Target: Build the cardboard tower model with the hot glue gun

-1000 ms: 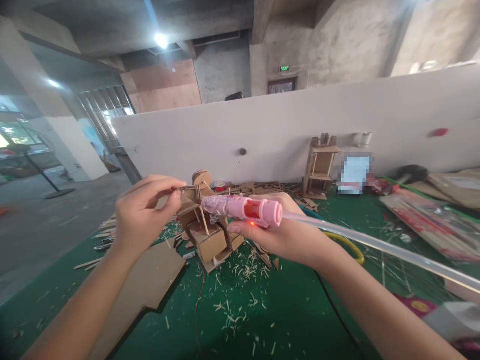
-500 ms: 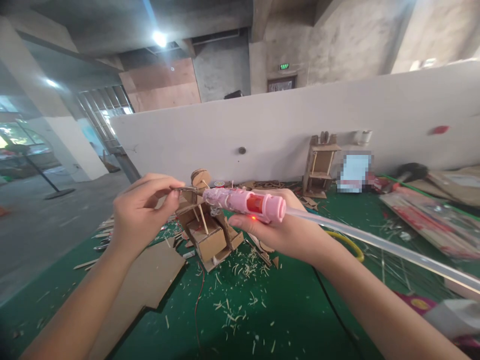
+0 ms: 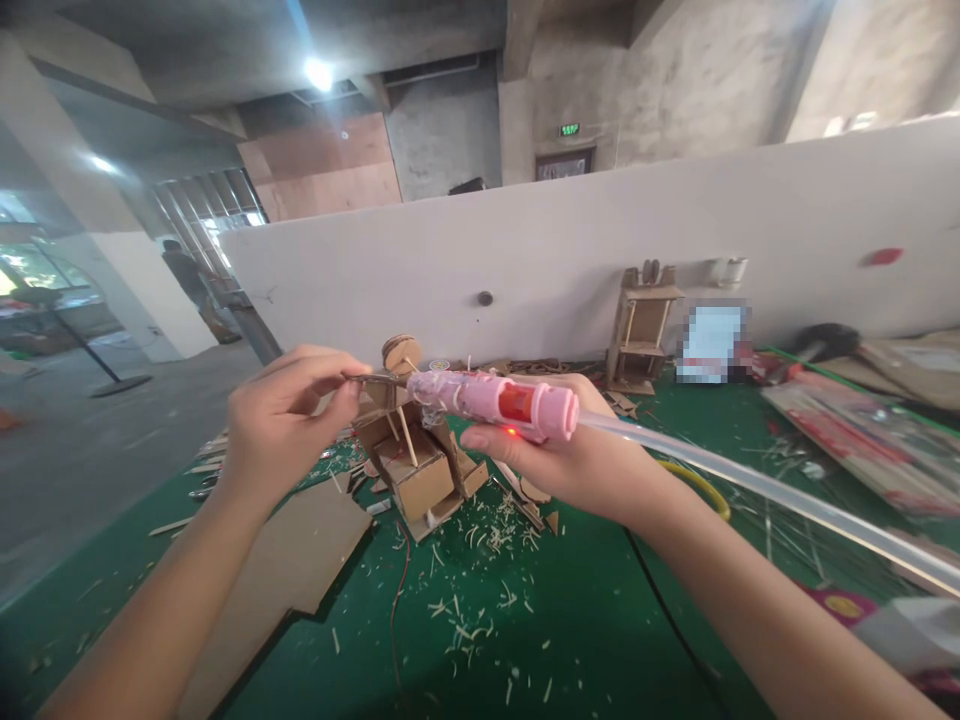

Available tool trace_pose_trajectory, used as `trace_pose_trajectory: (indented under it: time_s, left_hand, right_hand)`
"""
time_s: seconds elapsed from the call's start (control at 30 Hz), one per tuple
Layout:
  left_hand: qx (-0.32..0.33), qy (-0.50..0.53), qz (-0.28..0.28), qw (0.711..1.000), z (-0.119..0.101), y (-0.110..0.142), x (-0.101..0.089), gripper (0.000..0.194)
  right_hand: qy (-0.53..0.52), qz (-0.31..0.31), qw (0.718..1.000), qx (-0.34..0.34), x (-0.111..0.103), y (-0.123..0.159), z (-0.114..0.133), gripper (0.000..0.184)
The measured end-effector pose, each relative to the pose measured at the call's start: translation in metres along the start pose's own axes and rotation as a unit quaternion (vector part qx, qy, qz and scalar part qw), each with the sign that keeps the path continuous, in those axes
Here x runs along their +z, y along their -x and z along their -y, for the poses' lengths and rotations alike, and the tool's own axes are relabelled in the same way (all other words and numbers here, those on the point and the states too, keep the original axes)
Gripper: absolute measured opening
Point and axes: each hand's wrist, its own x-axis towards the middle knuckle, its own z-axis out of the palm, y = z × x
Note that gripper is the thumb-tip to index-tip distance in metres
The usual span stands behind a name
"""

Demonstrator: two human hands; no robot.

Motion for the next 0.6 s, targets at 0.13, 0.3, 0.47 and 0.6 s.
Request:
trace_pose_trajectory:
  time_s: [0.13,0.3,0.47,0.6]
  left_hand:
    - [0.009,-0.008,0.012,1.000,-0.0008,-0.0007,-0.0008,0.021]
    - [0.007,-0.009,-0.011,1.000,0.0014,-0.0005,0.0006,0.024]
    - [-0.008,-0.002,-0.026,1.000,0.0012,-0.0001,0.0015,0.023]
    - [-0.027,0.001,-0.033,0.999,-0.0008,-0.0007,0.0015,0.022]
  right_hand:
    - [-0.006,-0.010,1.000,-0.008,0.0003,0.0004,0.0013,0.030]
    - [-0.004,-0.003,1.000,-0.017,-0.0009,0.0000,0.0020,0.027]
    - [-0.019,0.027,0.999,-0.009,-0.0005,0.0011,0.0016,0.025]
    - [-0.031,0.046,0.998,-0.004,-0.0005,0.0018,-0.0005,0.023]
